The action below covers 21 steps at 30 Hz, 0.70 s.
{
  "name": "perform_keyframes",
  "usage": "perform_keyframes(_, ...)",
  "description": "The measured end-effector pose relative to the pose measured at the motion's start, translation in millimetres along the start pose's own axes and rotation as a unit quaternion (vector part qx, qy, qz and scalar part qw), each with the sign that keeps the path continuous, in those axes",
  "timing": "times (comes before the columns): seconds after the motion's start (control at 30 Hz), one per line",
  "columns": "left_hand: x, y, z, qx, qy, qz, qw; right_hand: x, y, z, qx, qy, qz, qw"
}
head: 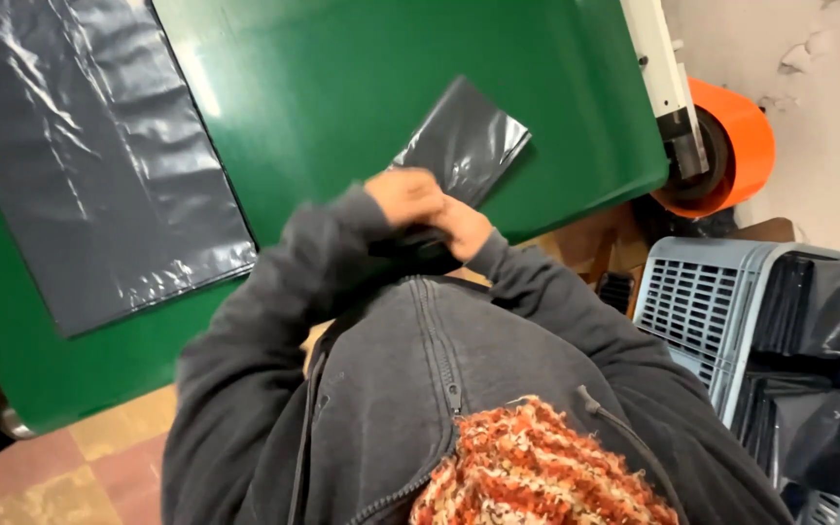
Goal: Folding black plastic bags and placing them into a collection basket.
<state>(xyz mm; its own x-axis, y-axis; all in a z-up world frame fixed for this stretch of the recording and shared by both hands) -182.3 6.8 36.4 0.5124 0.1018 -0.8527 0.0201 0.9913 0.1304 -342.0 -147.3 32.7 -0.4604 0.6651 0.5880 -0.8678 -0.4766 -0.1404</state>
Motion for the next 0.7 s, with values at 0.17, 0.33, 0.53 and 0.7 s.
perform_keyframes(0.17,117.1,-52.9,2.5,-0.02,0.487,0.158,0.859,-84.8,59.8,-35.2,-0.119,-0.393,-0.343,0.845)
perform_keyframes(0.33,11.6,-48.6,19.4,-0.234,-0.029,0.23,0.944,-80.1,37.2,12.2,-0.261,-0.752,-0.289,0.533)
perform_keyframes(0.53,-23.2,26.3,1.1,-0.398,-0.135,0.274,0.865,-77.6,66.0,42.9,-0.308,-0.307,-0.381,0.816)
perform_keyframes(0.7,-53.7,212.6,-22.2,-0.385,-0.226,0.35,0.823,-8.5,-31.1,9.3,-0.243,-0.353,-0.138,0.893)
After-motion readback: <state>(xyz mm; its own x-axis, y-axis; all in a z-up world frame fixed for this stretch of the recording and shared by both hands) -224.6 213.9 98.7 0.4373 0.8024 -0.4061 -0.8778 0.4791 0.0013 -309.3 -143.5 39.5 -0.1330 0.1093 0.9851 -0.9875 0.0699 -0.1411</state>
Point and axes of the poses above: each hand's wrist, its own y-axis away from the middle knuckle, its own z-axis out of the back of the hand, x = y × z, the point moved 1 cm from there along -y, towards the middle knuckle, and after that the axes turned 14 degrees about x, right-handed, at the moved point
